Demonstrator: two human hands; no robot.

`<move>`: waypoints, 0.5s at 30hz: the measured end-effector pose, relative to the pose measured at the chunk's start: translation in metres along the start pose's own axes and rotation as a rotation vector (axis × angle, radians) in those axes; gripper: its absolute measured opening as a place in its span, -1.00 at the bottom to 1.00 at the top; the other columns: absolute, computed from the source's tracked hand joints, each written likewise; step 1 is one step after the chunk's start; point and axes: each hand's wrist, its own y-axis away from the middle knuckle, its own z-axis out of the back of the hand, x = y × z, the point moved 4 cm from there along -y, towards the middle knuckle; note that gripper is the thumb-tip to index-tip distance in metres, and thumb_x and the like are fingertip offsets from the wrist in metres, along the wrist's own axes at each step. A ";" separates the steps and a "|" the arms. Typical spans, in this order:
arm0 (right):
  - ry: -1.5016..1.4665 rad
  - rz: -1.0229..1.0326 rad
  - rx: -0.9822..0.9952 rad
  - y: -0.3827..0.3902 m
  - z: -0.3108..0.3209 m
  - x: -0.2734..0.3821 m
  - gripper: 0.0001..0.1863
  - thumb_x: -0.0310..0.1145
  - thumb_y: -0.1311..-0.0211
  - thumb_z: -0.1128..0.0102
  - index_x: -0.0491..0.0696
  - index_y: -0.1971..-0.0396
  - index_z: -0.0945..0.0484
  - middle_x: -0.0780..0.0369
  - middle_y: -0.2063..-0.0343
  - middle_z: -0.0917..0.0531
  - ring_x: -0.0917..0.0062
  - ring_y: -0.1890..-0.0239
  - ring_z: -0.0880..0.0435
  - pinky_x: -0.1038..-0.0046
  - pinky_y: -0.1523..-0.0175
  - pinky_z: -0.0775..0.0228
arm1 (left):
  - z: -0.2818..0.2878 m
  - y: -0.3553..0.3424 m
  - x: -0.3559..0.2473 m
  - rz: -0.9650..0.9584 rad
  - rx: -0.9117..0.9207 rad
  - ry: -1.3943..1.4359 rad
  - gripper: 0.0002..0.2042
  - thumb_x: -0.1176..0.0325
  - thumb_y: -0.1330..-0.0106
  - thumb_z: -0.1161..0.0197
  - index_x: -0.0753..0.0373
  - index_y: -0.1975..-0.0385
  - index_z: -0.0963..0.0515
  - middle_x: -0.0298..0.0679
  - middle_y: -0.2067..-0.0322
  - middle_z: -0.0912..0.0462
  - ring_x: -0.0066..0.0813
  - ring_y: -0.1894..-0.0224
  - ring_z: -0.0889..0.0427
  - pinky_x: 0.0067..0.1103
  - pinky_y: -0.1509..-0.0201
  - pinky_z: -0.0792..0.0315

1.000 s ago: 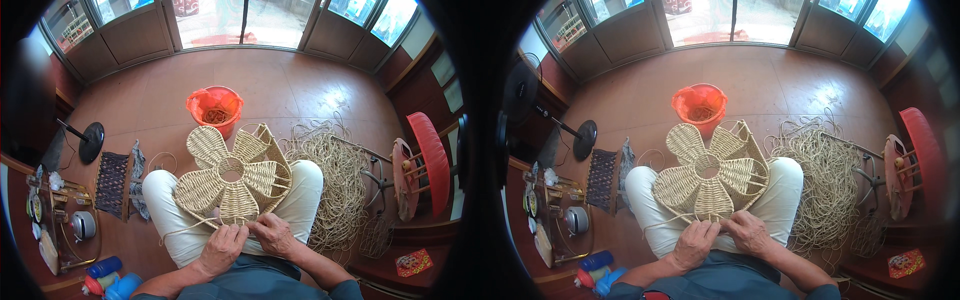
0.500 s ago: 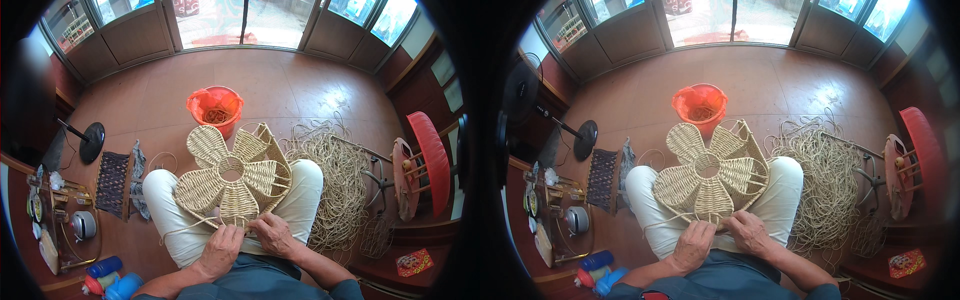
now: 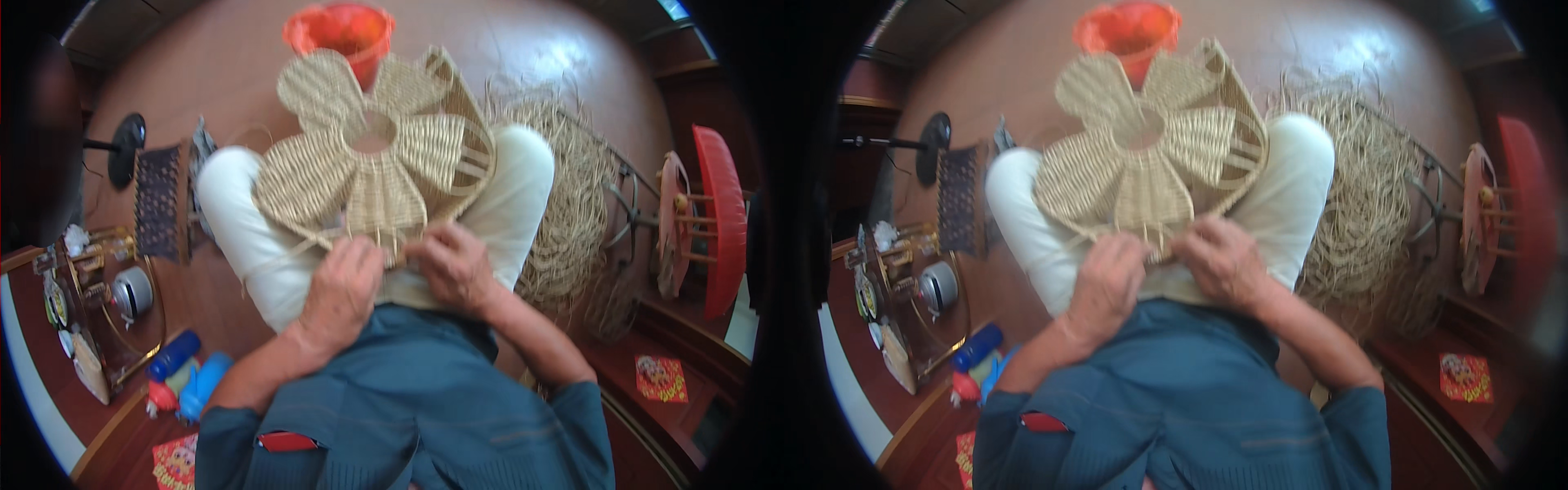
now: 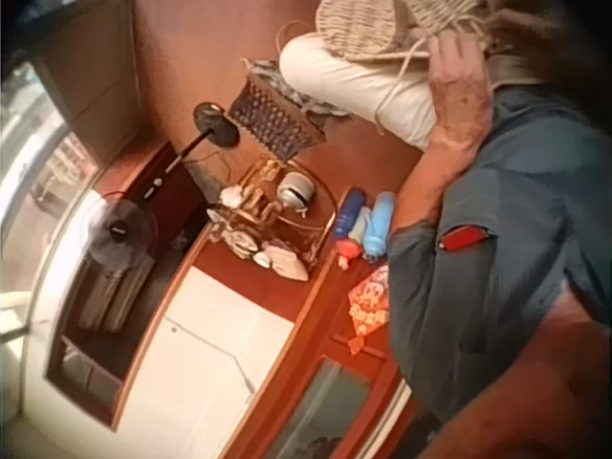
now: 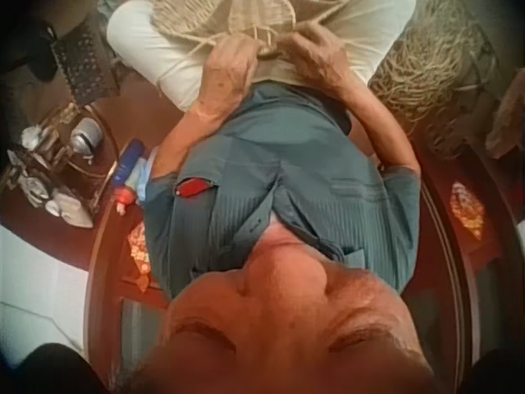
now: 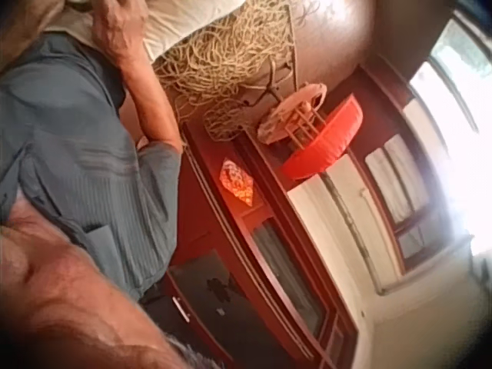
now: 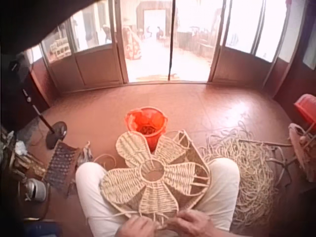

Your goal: Weaving a flower-shaped straw basket using long straw fibers.

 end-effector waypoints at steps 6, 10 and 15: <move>0.008 -0.032 -0.138 -0.014 -0.002 -0.005 -0.77 -0.50 -0.22 -0.48 -0.04 0.12 -0.74 0.19 0.21 -0.69 0.30 0.20 -0.72 0.30 0.10 -0.61 | 0.005 -0.021 0.017 0.093 -0.090 0.142 -0.70 0.68 -0.33 -0.28 0.25 -0.02 -0.63 -0.11 0.27 -0.69 -0.10 0.26 -0.69 -0.26 0.13 -0.57; 0.029 0.028 -0.174 -0.015 -0.008 0.005 -0.72 -0.46 -0.19 -0.52 -0.01 0.08 -0.74 0.23 0.18 -0.71 0.34 0.21 -0.72 0.32 0.09 -0.60 | 0.004 -0.015 0.021 0.146 -0.048 0.194 -0.60 0.70 -0.33 -0.28 0.22 -0.14 -0.58 -0.11 0.25 -0.70 -0.15 0.27 -0.71 -0.29 0.15 -0.57; 0.071 0.058 -0.114 -0.016 -0.012 0.014 -0.70 -0.39 -0.14 -0.59 0.06 0.10 -0.76 0.34 0.18 -0.71 0.48 0.27 -0.66 0.40 0.17 -0.51 | 0.007 -0.013 0.014 0.099 -0.063 0.178 -0.58 0.72 -0.31 -0.29 0.21 -0.14 -0.57 -0.11 0.25 -0.70 -0.14 0.26 -0.71 -0.27 0.14 -0.57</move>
